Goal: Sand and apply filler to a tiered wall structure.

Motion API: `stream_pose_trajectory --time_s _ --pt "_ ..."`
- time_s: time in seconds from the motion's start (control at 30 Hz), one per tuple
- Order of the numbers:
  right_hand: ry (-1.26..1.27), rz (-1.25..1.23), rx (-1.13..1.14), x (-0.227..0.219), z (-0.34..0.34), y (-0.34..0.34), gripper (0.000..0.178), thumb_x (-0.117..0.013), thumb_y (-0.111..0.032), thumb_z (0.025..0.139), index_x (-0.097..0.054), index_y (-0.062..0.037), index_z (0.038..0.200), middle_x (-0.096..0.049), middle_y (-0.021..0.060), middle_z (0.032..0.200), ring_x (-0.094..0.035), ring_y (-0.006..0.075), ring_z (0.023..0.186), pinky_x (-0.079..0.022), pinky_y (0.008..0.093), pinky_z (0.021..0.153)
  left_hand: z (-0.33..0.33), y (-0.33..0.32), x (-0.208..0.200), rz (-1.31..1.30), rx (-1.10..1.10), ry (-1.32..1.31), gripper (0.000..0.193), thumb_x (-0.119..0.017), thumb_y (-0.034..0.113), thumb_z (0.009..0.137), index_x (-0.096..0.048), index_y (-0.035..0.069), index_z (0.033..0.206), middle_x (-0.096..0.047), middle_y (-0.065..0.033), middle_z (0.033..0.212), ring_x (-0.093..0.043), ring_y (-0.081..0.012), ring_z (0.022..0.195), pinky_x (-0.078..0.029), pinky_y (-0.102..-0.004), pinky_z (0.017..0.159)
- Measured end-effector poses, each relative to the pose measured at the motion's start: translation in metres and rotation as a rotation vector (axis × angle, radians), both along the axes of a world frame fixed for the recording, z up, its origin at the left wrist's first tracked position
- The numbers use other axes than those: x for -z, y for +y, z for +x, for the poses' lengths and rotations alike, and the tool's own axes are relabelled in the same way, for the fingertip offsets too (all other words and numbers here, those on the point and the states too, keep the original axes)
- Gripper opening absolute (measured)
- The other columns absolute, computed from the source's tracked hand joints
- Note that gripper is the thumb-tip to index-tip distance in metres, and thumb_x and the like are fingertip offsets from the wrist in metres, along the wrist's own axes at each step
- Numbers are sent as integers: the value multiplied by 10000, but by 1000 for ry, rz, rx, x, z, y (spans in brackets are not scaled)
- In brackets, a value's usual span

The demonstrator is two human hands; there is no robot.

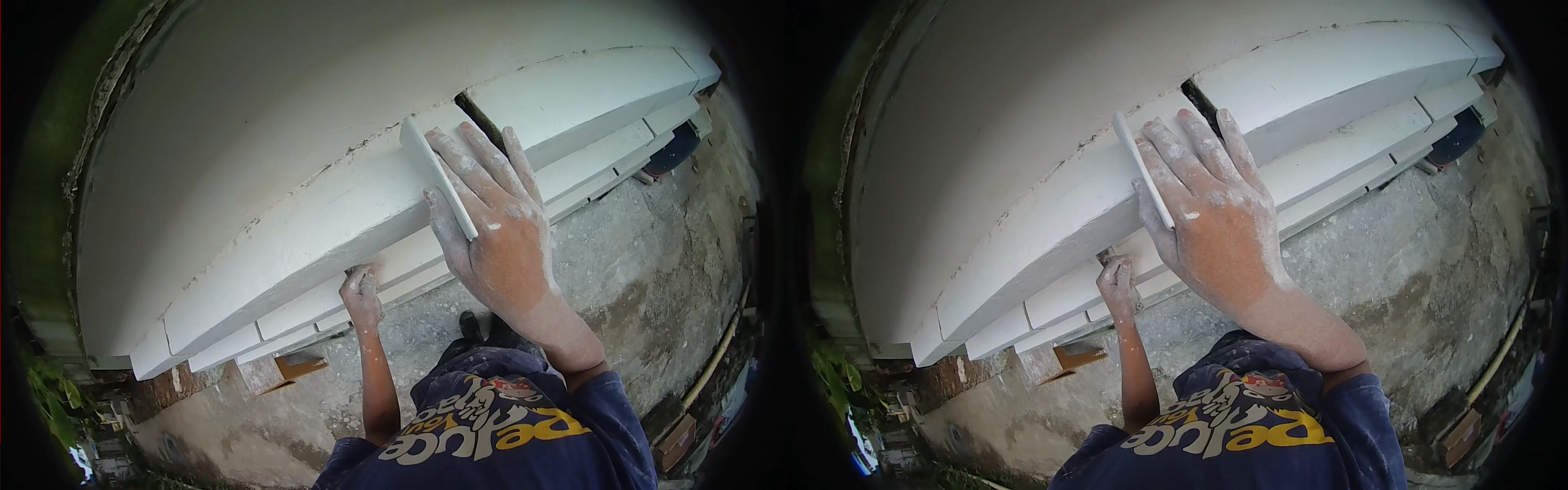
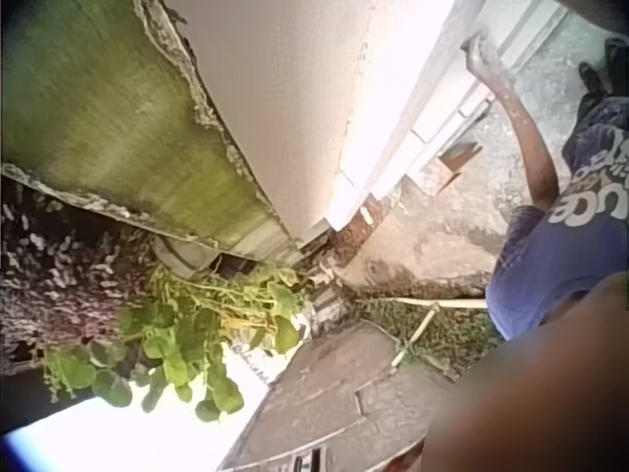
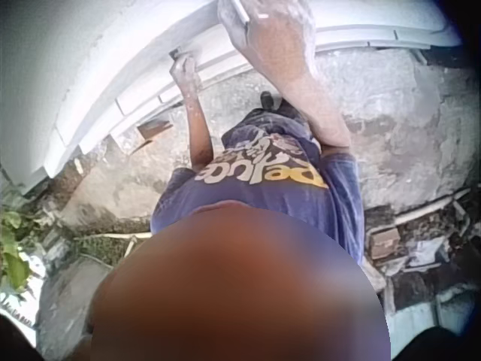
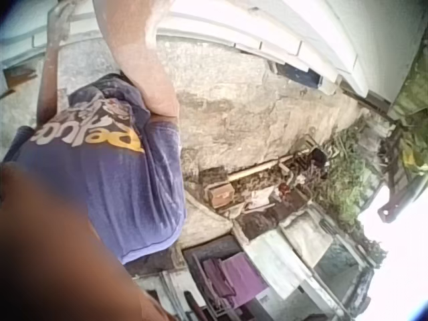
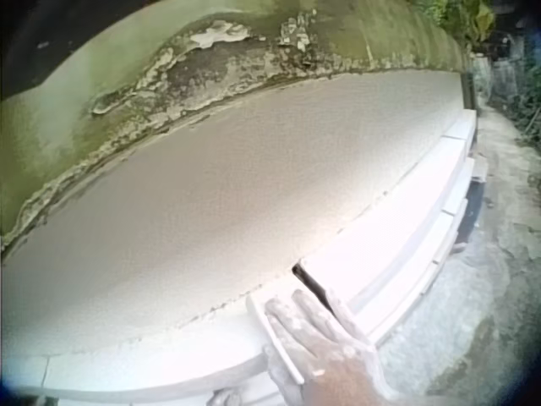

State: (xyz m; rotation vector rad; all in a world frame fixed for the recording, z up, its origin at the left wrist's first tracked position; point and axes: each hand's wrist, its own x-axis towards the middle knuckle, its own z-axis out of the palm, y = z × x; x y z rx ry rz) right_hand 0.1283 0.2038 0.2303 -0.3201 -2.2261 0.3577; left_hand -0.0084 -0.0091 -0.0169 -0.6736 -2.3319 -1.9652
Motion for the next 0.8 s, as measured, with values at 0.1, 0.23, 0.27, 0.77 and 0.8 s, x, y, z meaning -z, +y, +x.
stream_pose_trajectory --time_s 0.1,0.23,0.27,0.77,0.8 --pt "-61 61 9 0 26 10 267 -593 -159 939 -720 10 1102 -714 135 1142 -522 315 1317 -281 549 1177 -1 -5 -5 -70 -22 -90 121 -633 60 916 -707 -32 937 -687 -62 862 -566 -114 781 -457 -266 700" --pt "-8 48 111 -9 6 30 221 -615 -148 925 -739 -10 1045 -722 134 1114 -504 301 1338 -222 562 1200 2 0 -13 -51 56 -72 129 -628 80 928 -712 -17 943 -639 -34 820 -529 -93 695 -421 -255 627" --pt "-8 54 116 -6 2 14 221 -615 -148 925 -739 -10 1045 -722 134 1114 -504 301 1338 -222 562 1200 1 3 -15 -54 64 -111 111 -631 40 904 -708 -30 943 -690 -69 873 -588 -127 799 -473 -281 728" --pt "-39 -27 -107 15 7 -33 459 -638 -122 877 -593 -73 1332 -549 84 1427 -430 291 1396 -210 560 1211 2 5 -11 -14 44 -30 104 -622 34 904 -696 -29 939 -714 -84 891 -631 -150 849 -486 -290 818" --pt "-24 -32 -165 20 9 -32 502 -649 -126 869 -575 -99 1365 -520 65 1465 -408 291 1413 -211 560 1209 1 1 -7 12 45 -66 102 -623 34 903 -694 -28 941 -713 -85 888 -633 -150 848 -486 -289 822"
